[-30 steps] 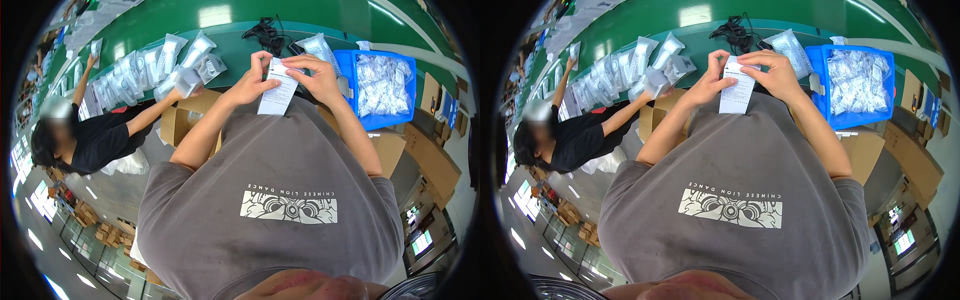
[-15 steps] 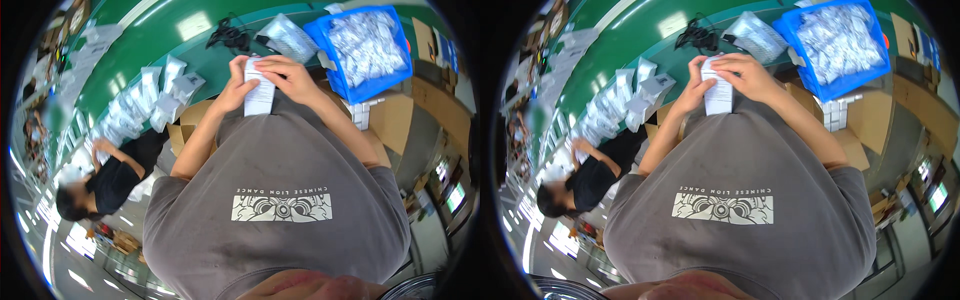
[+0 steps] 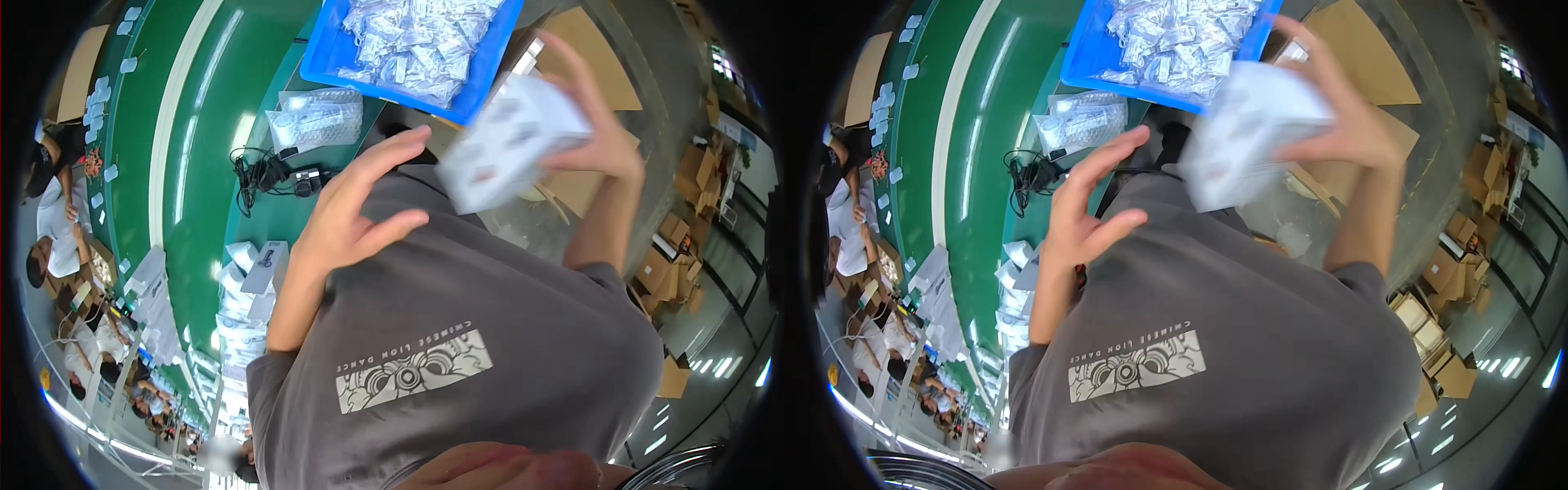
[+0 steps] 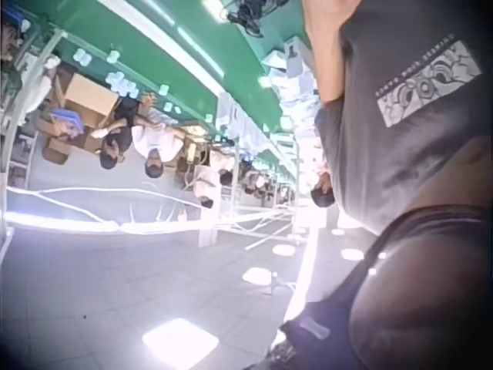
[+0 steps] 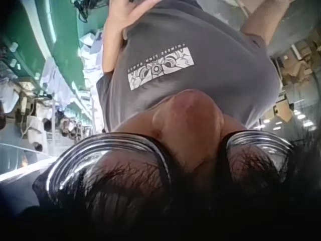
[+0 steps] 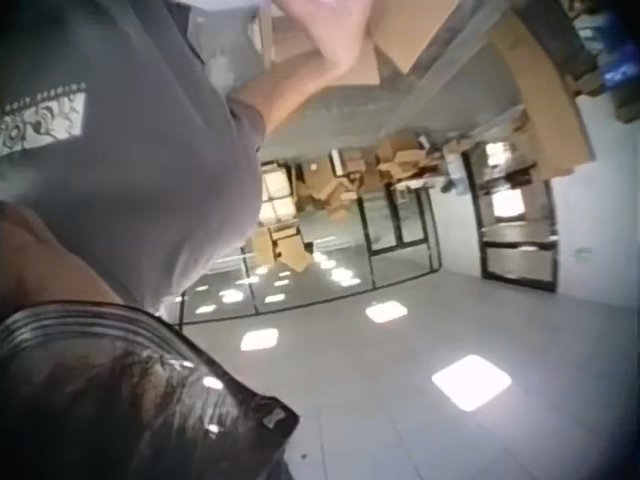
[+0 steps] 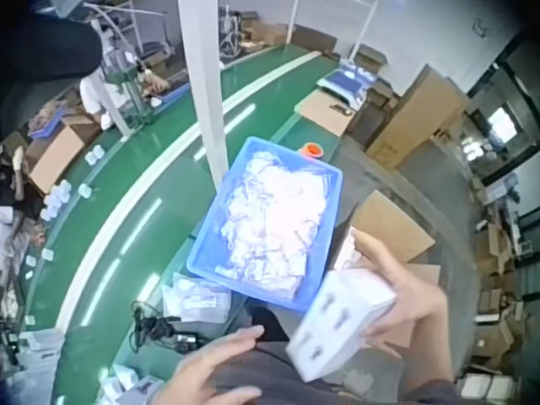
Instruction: Manually packaging electronic components into boxes on an assembly line.
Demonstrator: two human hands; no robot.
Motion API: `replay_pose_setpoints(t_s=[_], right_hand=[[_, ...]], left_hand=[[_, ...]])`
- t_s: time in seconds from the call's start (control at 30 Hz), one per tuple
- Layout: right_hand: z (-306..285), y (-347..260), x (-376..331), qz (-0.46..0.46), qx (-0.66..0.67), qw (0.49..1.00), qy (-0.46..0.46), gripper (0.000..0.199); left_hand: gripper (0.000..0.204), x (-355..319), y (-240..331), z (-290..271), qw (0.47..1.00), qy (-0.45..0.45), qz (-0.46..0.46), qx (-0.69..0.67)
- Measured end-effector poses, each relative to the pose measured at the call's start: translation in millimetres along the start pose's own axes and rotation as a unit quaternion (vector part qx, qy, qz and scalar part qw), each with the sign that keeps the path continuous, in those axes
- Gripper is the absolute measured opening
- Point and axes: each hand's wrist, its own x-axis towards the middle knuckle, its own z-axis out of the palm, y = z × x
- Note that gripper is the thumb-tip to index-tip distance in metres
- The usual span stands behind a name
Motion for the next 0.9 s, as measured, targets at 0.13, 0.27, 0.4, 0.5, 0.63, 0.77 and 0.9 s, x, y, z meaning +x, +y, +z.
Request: replay_pose_setpoints(t_s=[0.13, 0.27, 0.4, 0.5, 0.63, 0.77, 0.9], right_hand=[[-117.9, 123.0, -110.0, 0.191, -0.096, 0.948, 0.237, 0.095], [-102.4, 299.3, -113.7, 0.173, -0.202, 0.935, 0.236, 0.077], [-15.3, 407.0, -32.5, 0.162, -0.345, 0.893, 0.241, 0.084], [2.7, 483.0, -11.1, 0.115, -0.425, 0.864, 0.245, 0.087], [-75.5, 570.8, -50.3, 0.129, -0.389, 0.875, 0.259, 0.088], [-58.6, 506.9, -25.4, 0.150, -0.516, 0.834, 0.126, 0.064], [-58.8, 418.0, -0.7, 0.163, -0.433, 0.886, 0.037, 0.088]], left_hand=[[0.033, -19.5, -42.6, -17.6, 0.984, 0.093, -0.119, -0.092], [0.022, -96.1, -75.4, -37.2, 0.941, 0.239, -0.233, -0.053], [0.016, -191.4, -98.6, -17.8, 0.875, 0.359, -0.322, -0.045], [0.013, -233.7, -101.4, 13.5, 0.833, 0.377, -0.403, -0.028], [0.014, -271.8, -128.8, 33.6, 0.821, 0.383, -0.421, -0.043], [0.017, -306.5, -109.3, 42.1, 0.798, 0.369, -0.475, -0.020], [0.023, -334.9, -135.7, 44.0, 0.789, 0.371, -0.488, -0.036]])
